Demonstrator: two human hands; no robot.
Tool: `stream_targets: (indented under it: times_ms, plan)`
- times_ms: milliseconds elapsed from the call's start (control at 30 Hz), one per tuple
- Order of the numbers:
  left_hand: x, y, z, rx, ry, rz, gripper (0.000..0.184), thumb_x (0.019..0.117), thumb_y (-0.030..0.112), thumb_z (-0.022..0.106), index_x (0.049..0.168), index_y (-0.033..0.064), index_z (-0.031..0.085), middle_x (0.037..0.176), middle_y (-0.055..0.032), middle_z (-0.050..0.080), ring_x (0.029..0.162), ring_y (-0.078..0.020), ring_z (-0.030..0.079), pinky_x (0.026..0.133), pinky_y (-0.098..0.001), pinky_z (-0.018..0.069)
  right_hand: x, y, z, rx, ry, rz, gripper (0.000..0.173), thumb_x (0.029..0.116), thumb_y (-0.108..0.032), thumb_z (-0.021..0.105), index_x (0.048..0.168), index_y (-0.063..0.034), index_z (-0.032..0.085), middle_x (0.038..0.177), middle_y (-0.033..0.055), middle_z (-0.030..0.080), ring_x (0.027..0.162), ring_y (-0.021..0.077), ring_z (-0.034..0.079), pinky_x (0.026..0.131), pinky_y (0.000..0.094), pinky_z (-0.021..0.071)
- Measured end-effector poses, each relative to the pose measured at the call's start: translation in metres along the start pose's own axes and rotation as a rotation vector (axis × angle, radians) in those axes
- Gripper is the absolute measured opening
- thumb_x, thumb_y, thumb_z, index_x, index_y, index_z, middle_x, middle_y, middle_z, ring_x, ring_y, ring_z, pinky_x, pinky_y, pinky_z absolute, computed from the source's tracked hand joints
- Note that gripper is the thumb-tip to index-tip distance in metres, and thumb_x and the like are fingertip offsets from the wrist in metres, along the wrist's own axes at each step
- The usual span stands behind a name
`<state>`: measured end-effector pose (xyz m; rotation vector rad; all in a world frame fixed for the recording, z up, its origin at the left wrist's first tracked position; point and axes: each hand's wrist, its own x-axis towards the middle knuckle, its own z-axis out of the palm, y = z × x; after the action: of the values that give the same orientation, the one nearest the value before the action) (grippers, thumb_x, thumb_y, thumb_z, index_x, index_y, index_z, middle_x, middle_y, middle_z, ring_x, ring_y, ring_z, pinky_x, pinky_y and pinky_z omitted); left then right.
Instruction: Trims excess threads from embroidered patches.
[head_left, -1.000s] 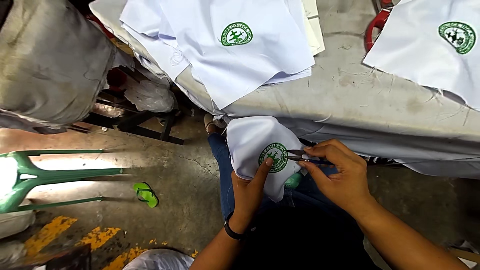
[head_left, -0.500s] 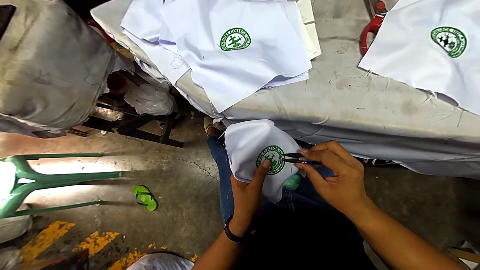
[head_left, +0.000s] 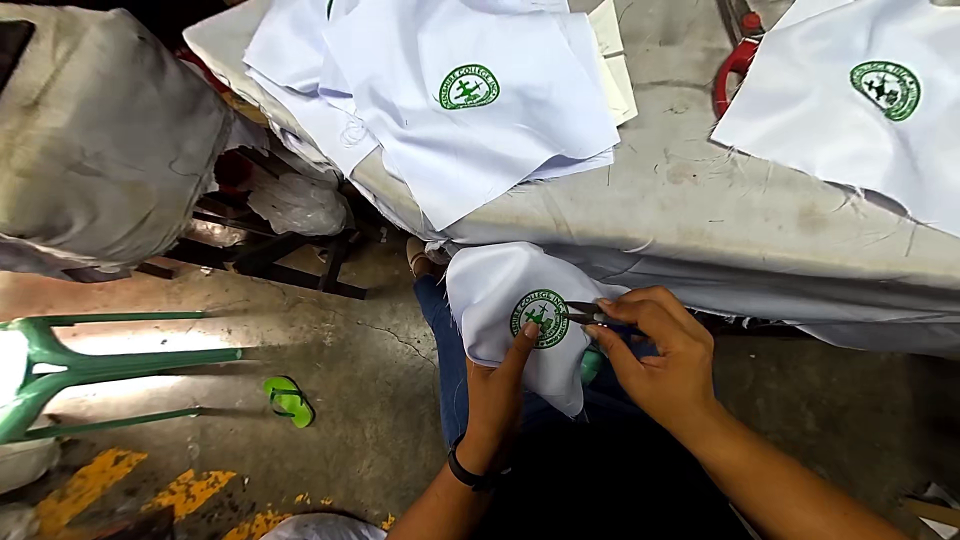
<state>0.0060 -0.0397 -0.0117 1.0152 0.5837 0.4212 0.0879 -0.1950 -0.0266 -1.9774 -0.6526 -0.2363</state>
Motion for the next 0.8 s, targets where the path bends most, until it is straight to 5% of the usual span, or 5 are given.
stream_targets:
  times_ms: [233,367,567,800]
  plan:
    - [-0.0015,-0.0018,0.0010,-0.090,0.005,-0.028,0.029,0.0969,-0.005,0.057,0.125,-0.0026,0.052,0.104,-0.0108,0.072,0.095,-0.0172,0.073,0.090,-0.0368,0.0609,-0.0014,0.0010,0.0043,0.142,-0.045,0.123,0.023,0.0908,-0.023,0.074,0.101,-0.0024,0.072,0.098,0.0045,0.068,0.084,0.0020,0.063,0.069,0.0145,0.0526]
    - [-0.0020,-0.0029,0.0010,-0.112,0.004,-0.056,0.027,0.0979,-0.005,0.056,0.124,-0.0039,0.053,0.103,-0.0127,0.073,0.094,-0.0193,0.074,0.089,-0.0380,0.0613,-0.0023,-0.0002,0.0058,0.007,0.027,-0.051,0.021,0.0944,-0.022,0.072,0.100,-0.0022,0.076,0.096,0.0101,0.068,0.085,0.0085,0.064,0.069,0.0177,0.0525]
    - [-0.0053,-0.0034,0.0056,-0.175,0.023,-0.101,0.025,0.0993,-0.005,0.054,0.124,-0.0028,0.052,0.104,-0.0124,0.073,0.095,-0.0197,0.074,0.090,-0.0389,0.0614,0.0013,0.0023,0.0048,0.145,0.011,0.071,0.020,0.0908,-0.020,0.075,0.097,-0.0007,0.073,0.097,0.0059,0.069,0.083,0.0018,0.063,0.068,0.0135,0.0531]
    - [-0.0055,-0.0039,0.0032,-0.170,0.012,-0.108,0.026,0.0991,-0.005,0.055,0.125,-0.0034,0.052,0.105,-0.0134,0.073,0.095,-0.0202,0.074,0.090,-0.0391,0.0611,0.0019,0.0040,-0.0007,0.064,0.028,-0.008,0.020,0.0925,-0.022,0.074,0.099,-0.0028,0.076,0.097,0.0067,0.069,0.084,0.0035,0.064,0.067,0.0144,0.0517]
